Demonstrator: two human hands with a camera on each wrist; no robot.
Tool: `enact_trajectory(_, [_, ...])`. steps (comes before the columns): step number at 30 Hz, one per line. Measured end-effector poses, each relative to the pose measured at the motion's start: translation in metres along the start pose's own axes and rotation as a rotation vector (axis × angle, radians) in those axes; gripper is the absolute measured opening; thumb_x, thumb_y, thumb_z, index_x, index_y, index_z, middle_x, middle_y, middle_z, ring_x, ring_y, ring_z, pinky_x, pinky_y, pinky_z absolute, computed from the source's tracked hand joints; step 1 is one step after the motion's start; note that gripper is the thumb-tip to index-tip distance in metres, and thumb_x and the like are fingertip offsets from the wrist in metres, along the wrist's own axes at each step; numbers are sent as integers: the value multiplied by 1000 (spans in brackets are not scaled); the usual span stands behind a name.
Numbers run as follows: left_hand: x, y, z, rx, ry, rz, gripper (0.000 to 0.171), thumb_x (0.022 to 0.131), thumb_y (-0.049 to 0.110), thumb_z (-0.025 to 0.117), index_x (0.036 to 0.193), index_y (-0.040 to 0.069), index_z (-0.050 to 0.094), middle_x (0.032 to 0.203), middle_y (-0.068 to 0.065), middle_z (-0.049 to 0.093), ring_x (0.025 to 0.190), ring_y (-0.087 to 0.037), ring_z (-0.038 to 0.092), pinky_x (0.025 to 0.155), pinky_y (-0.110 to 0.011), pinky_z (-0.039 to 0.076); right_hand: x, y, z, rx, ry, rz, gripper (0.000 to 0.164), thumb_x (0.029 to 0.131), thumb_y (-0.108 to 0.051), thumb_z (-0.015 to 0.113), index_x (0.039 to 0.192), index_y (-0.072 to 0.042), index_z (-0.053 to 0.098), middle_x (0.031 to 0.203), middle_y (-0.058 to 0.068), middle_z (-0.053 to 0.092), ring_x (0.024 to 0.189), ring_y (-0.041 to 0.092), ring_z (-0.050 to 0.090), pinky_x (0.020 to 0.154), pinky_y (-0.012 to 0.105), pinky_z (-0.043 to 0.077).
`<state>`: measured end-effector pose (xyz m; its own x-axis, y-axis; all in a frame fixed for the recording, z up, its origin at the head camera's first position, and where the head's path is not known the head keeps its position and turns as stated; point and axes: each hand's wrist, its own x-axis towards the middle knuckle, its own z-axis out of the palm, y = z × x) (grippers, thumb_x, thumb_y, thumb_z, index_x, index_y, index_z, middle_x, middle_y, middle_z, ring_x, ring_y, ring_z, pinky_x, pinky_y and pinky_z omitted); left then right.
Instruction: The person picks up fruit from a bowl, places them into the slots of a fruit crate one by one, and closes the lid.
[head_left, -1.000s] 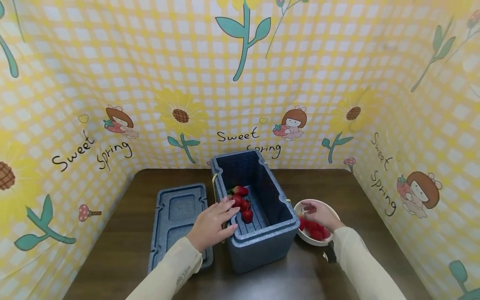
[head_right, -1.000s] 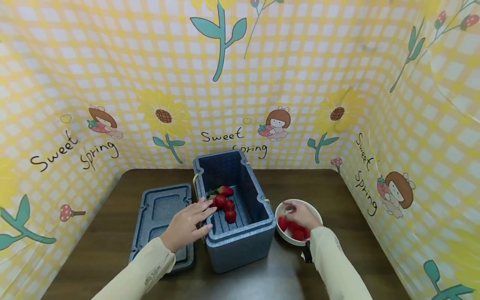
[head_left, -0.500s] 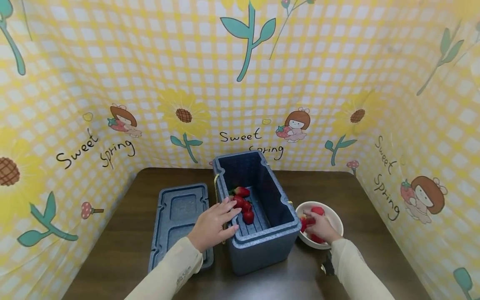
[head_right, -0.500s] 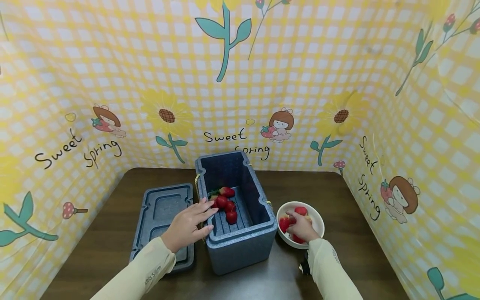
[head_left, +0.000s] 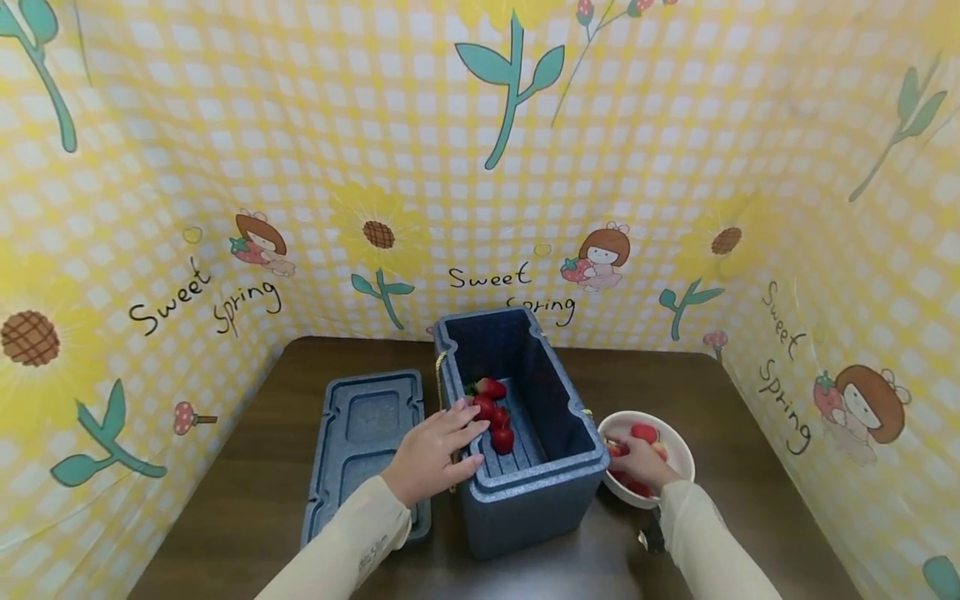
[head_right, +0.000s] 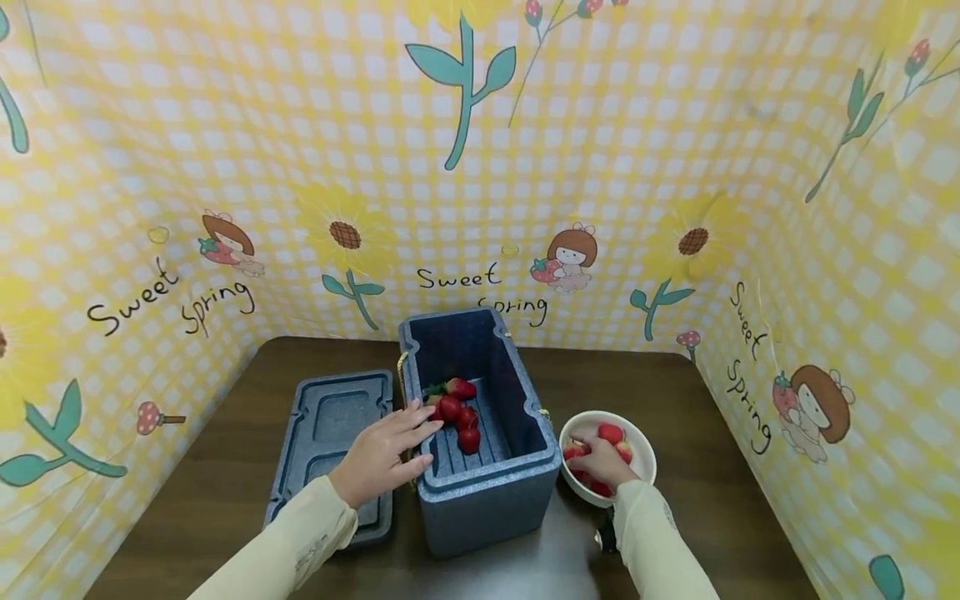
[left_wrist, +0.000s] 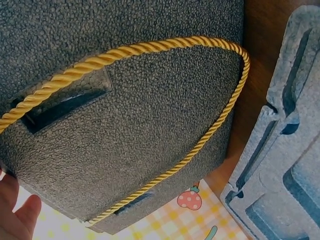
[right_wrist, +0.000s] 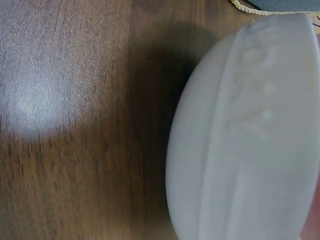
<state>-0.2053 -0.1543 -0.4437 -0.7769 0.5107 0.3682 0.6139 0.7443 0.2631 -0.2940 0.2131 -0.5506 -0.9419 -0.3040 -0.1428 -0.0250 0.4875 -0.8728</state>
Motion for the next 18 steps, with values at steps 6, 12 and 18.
enact_trajectory(6, [-3,3,2,3,-31,-3,47,90,35,58,130,10,62,138,-10,53,132,-27,43,105,-47,36,-12,-1,-7,56,-39,52,56,78,2,67,130,13,47,101,22,61,71,26,66,65,40,58])
enact_trajectory(12, [0,2,3,9,1,29,46,90,34,58,129,9,62,137,-12,54,131,-29,44,105,-47,37,-14,-19,-24,27,25,64,56,81,2,65,133,12,46,112,27,56,85,29,63,73,43,57])
enact_trajectory(18, [1,0,-1,8,-4,26,47,90,34,58,130,9,61,138,-11,52,133,-28,42,105,-46,35,-9,-39,-37,-42,87,111,57,84,-5,66,136,6,47,117,28,57,95,33,61,80,43,55])
